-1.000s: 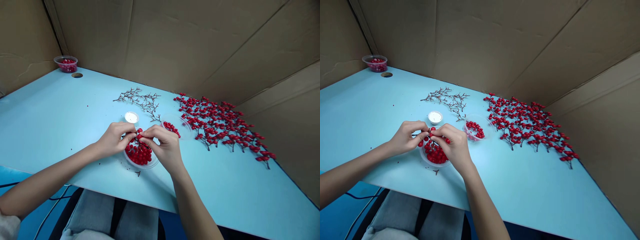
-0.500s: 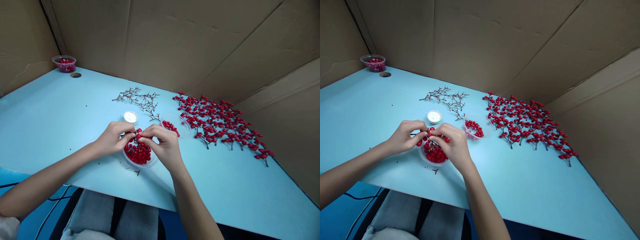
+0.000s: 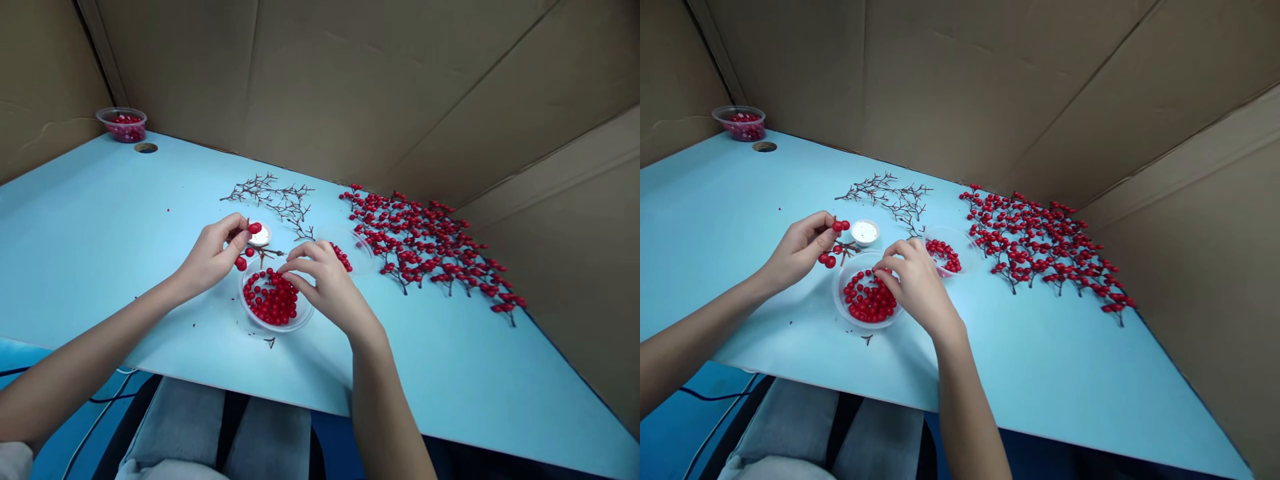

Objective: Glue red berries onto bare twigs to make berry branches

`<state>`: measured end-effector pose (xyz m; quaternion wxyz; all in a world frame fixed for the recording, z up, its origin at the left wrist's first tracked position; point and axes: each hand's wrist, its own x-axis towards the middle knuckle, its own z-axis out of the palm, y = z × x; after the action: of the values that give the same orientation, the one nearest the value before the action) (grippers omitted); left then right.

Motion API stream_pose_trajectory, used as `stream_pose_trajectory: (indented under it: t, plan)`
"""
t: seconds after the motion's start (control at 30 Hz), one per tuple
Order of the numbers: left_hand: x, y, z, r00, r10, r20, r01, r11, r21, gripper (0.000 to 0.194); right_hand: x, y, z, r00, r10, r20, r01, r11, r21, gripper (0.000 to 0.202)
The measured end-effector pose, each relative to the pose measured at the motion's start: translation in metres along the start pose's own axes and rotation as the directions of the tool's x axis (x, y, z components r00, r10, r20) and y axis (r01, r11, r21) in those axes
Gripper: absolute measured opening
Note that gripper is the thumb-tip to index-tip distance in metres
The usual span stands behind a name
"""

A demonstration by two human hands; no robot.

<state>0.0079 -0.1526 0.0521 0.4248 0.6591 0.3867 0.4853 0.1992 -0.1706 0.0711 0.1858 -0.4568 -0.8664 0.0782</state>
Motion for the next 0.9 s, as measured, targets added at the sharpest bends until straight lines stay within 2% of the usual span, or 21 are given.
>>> stream_pose_trajectory:
  t: [0.17,0.3,0.5,0.63,0.77,0.9]
  plan:
    - [-0.002,0.001,0.003,0.992,-0.033,0.123,0.033,0.999,0.001,0.012,-0.002,0.006,0.007,0.992,0.119,0.05,-0.109,0.979,-0.175,0.017]
    - [-0.002,0.001,0.006,0.973,-0.063,0.221,0.029,0.987,0.157,0.013,0.003,0.008,0.019,0.985,0.109,0.133,-0.076,0.971,-0.229,0.015]
    - [-0.004,0.003,0.009,0.965,0.044,0.257,-0.131,0.934,0.332,0.013,0.014,-0.005,0.027,0.961,0.141,0.239,-0.059,0.946,-0.318,0.015]
    - [-0.005,0.003,0.011,0.954,0.137,0.267,-0.233,0.898,0.373,0.018,0.019,-0.01,0.027,0.945,0.192,0.263,-0.082,0.923,-0.376,0.016]
    - [-0.006,0.003,0.011,0.938,0.208,0.275,-0.3,0.887,0.351,0.018,0.016,-0.006,0.026,0.952,0.178,0.249,-0.097,0.947,-0.308,0.012]
    - [-0.007,0.005,0.011,0.929,0.218,0.3,-0.313,0.894,0.321,0.019,0.007,0.002,0.014,0.985,0.148,0.091,-0.139,0.985,-0.102,0.009]
